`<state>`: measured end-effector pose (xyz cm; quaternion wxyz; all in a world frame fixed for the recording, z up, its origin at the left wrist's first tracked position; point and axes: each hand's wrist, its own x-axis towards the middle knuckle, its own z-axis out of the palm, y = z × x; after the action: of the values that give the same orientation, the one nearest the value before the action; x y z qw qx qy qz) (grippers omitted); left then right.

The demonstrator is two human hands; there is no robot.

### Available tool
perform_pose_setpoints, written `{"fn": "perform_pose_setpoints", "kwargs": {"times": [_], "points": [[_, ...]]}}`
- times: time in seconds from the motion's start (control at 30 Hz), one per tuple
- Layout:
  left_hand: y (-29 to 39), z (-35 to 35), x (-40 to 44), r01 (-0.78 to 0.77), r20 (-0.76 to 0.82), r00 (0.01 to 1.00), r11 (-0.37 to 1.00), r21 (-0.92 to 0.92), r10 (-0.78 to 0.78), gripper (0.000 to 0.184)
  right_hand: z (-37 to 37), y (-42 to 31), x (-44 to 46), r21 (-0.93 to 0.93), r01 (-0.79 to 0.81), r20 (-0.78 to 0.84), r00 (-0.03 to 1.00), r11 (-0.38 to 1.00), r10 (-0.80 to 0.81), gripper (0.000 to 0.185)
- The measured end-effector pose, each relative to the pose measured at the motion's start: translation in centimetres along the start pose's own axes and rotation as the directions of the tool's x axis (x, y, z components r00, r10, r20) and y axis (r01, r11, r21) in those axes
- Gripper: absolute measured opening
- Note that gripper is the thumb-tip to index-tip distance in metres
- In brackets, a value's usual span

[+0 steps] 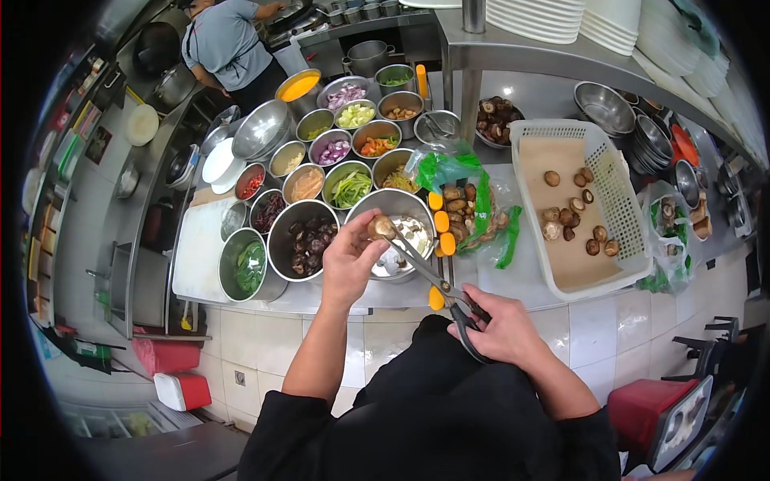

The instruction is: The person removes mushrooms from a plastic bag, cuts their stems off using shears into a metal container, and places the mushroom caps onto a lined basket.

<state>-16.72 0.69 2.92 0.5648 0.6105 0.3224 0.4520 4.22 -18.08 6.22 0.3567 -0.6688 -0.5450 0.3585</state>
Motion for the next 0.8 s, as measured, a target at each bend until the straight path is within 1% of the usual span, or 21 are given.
{"fn": "perform_pose_setpoints", "kwargs": {"times": [0.03, 0.1, 0.13, 0.2, 0.27, 0.33, 0.43, 0.53, 0.57, 0.67, 0.73, 0.77, 0.8], "points": [[0.0, 0.0, -0.3, -0.024, -0.005, 1.000, 0.999, 0.043, 0.025, 0.052, 0.1, -0.3, 0.2, -0.013, -0.022, 0.031, 0.999, 1.000, 0.022, 0.068], [-0.5, -0.3, -0.7, -0.096, -0.008, 0.995, 0.964, 0.247, 0.101, 0.052, 0.2, -0.4, 0.5, -0.039, -0.033, 0.066, 0.997, 0.999, 0.036, 0.066], [-0.7, -0.5, -1.0, -0.128, -0.004, 0.990, 0.930, 0.345, 0.138, 0.051, 0.3, -0.4, 0.7, -0.052, -0.024, 0.072, 0.997, 0.998, 0.028, 0.064], [-0.4, -0.7, -1.4, -0.207, 0.010, 0.973, 0.854, 0.476, 0.230, 0.052, 0.4, -0.7, 1.0, -0.064, -0.027, 0.112, 0.993, 0.998, 0.034, 0.059], [0.0, -0.9, -1.8, -0.259, 0.039, 0.957, 0.783, 0.566, 0.288, 0.051, 0.2, -1.4, 1.4, -0.066, -0.049, 0.178, 0.982, 0.997, 0.060, 0.053], [0.3, -1.1, -2.3, -0.290, 0.071, 0.946, 0.730, 0.619, 0.315, 0.051, 0.8, -0.2, 1.7, -0.118, 0.007, 0.207, 0.978, 0.993, 0.018, 0.047], [0.3, -2.0, -2.9, -0.289, 0.104, 0.950, 0.697, 0.656, 0.296, 0.052, 1.1, 0.3, 1.8, -0.165, 0.055, 0.235, 0.972, 0.985, -0.015, 0.040], [0.1, -2.3, -3.2, -0.232, 0.073, 0.968, 0.749, 0.621, 0.239, 0.050, 1.3, 0.8, 2.0, -0.203, 0.100, 0.249, 0.967, 0.974, -0.048, 0.035], [0.3, -2.2, -3.2, -0.211, 0.071, 0.974, 0.745, 0.633, 0.215, 0.049, 1.3, 0.9, 2.0, -0.217, 0.119, 0.252, 0.966, 0.969, -0.062, 0.034], [0.7, -2.0, -3.0, -0.165, 0.059, 0.984, 0.736, 0.656, 0.168, 0.048, 0.6, 0.9, 1.9, -0.171, 0.109, 0.263, 0.963, 0.979, -0.062, 0.031], [0.6, -1.9, -2.8, -0.150, 0.044, 0.986, 0.740, 0.655, 0.160, 0.045, -0.6, 0.6, 1.6, -0.128, -0.008, 0.289, 0.956, 0.992, 0.045, 0.032], [0.6, -1.6, -2.8, -0.080, -0.006, 0.995, 0.811, 0.580, 0.102, 0.037, -1.2, 0.4, 1.3, -0.103, -0.070, 0.303, 0.948, 0.992, 0.098, 0.032], [0.6, -1.4, -2.6, -0.053, -0.014, 0.997, 0.809, 0.585, 0.075, 0.035, -1.8, 0.2, 0.8, -0.093, -0.112, 0.284, 0.949, 0.989, 0.134, 0.033]]}}
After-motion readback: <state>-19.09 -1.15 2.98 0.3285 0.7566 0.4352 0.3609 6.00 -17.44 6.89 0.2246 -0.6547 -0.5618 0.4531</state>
